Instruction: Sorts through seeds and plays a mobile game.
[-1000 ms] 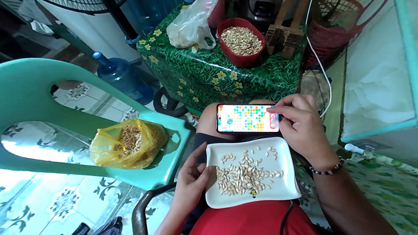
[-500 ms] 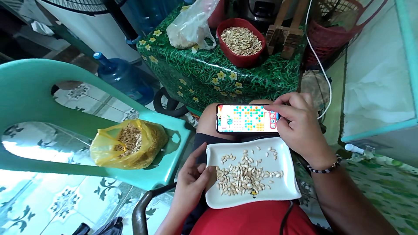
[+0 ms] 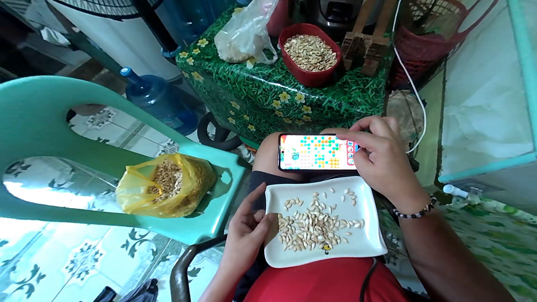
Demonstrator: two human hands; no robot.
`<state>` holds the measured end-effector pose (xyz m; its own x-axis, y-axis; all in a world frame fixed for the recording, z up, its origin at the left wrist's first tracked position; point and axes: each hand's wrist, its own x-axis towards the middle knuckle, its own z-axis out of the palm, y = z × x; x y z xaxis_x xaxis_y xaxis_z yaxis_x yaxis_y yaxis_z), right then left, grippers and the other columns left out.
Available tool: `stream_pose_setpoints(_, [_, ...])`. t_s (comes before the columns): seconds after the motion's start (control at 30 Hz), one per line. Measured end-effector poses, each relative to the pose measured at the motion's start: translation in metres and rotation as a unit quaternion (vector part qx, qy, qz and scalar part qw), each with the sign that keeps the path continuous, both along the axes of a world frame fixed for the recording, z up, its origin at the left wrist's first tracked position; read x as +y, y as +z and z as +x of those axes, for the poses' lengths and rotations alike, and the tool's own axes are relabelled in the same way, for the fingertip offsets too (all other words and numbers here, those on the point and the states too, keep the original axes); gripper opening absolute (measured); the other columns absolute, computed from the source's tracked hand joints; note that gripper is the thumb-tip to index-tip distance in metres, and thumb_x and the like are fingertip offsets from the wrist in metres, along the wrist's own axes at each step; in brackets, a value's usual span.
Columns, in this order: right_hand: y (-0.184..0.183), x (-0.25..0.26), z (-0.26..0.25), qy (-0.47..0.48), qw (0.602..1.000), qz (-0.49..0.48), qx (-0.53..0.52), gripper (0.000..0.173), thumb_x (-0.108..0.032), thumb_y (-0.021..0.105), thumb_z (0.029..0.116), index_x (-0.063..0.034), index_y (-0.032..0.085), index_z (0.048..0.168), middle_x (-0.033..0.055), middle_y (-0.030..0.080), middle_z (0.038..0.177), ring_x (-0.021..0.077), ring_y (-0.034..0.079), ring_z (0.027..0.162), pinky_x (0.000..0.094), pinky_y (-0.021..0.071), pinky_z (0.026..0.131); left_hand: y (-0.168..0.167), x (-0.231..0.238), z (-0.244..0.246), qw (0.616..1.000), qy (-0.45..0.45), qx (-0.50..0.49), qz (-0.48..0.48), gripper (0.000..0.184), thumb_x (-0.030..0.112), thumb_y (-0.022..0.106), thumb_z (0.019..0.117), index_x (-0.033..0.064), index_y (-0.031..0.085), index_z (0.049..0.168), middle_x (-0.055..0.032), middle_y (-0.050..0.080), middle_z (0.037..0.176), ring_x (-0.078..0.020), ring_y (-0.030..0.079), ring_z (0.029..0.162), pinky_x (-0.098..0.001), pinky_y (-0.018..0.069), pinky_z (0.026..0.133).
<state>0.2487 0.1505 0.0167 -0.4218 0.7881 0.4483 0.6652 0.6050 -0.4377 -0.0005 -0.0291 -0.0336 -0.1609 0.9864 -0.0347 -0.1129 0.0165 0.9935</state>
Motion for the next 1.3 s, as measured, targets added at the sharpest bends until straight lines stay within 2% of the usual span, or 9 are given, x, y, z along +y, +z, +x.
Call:
stream_pose_setpoints(0.2, [-0.002, 0.001, -0.001, 0.003, 1.0, -0.003, -0.002, 0.041, -0.002, 0.051, 0.0876, -0.018, 0.08, 0.113, 0.0089, 0.062, 0.118, 0.033, 0.05, 0.117, 0.0521, 0.0407, 0.093, 0.0, 0.0, 0.0, 1.0, 0.0, 0.002, 0.001, 0.059, -0.004, 0.055, 0.0948, 0.0011, 0.039, 0.152, -0.004, 0.072, 0.081, -0.0115, 0.071, 0.068, -0.0259, 0.0615, 0.067])
stream_pose_setpoints(0.43, [-0.001, 0.001, -0.001, 0.006, 1.0, 0.002, 0.001, 0.042, -0.001, 0.052, 0.0863, -0.0176, 0.08, 0.112, 0.0095, 0.062, 0.119, 0.0339, 0.05, 0.117, 0.0526, 0.0414, 0.093, 0.001, 0.001, 0.0, 1.0, 0.001, 0.006, -0.003, 0.059, -0.003, 0.055, 0.0952, 0.001, 0.038, 0.152, -0.0042, 0.072, 0.083, -0.0115, 0.071, 0.068, -0.026, 0.0615, 0.066])
stream_pose_setpoints(0.67, [-0.002, 0.0, -0.002, 0.013, 1.0, -0.005, -0.016, 0.045, -0.002, 0.052, 0.0857, -0.0232, 0.081, 0.113, 0.0085, 0.062, 0.12, 0.0342, 0.049, 0.119, 0.0546, 0.0408, 0.091, 0.002, 0.0, 0.0, 1.0, 0.003, 0.008, -0.004, 0.059, -0.003, 0.056, 0.0952, 0.001, 0.039, 0.151, -0.003, 0.071, 0.08, -0.0103, 0.069, 0.066, -0.0251, 0.061, 0.064])
stream_pose_setpoints(0.8, [-0.001, 0.001, 0.002, -0.006, 1.0, 0.013, -0.019, 0.038, -0.001, 0.054, 0.087, -0.0186, 0.082, 0.107, 0.0115, 0.063, 0.12, 0.0377, 0.05, 0.119, 0.0576, 0.0407, 0.093, 0.001, 0.0, 0.0, 1.0, 0.002, 0.005, -0.005, 0.059, -0.003, 0.056, 0.0952, 0.001, 0.039, 0.152, -0.0035, 0.071, 0.08, -0.011, 0.07, 0.066, -0.026, 0.0614, 0.066])
stream_pose_setpoints(1.0, [0.003, -0.001, 0.009, -0.016, 0.999, 0.025, 0.014, 0.038, 0.0, 0.051, 0.0876, -0.0138, 0.08, 0.108, 0.0117, 0.063, 0.118, 0.0349, 0.051, 0.118, 0.05, 0.0424, 0.097, 0.001, 0.0, 0.0, 1.0, 0.002, 0.006, -0.004, 0.059, -0.003, 0.056, 0.0951, 0.0015, 0.039, 0.151, -0.0043, 0.072, 0.082, -0.0115, 0.07, 0.068, -0.0259, 0.0614, 0.066])
stream_pose_setpoints(1.3, [-0.002, -0.003, 0.011, -0.007, 1.0, 0.012, 0.024, 0.036, -0.003, 0.052, 0.0872, -0.015, 0.082, 0.104, 0.0099, 0.064, 0.118, 0.0335, 0.05, 0.118, 0.0503, 0.0416, 0.097, 0.0, 0.0, 0.0, 1.0, 0.002, 0.005, -0.001, 0.059, -0.003, 0.056, 0.0952, 0.001, 0.039, 0.151, -0.0038, 0.072, 0.082, -0.0115, 0.071, 0.068, -0.0263, 0.0616, 0.067])
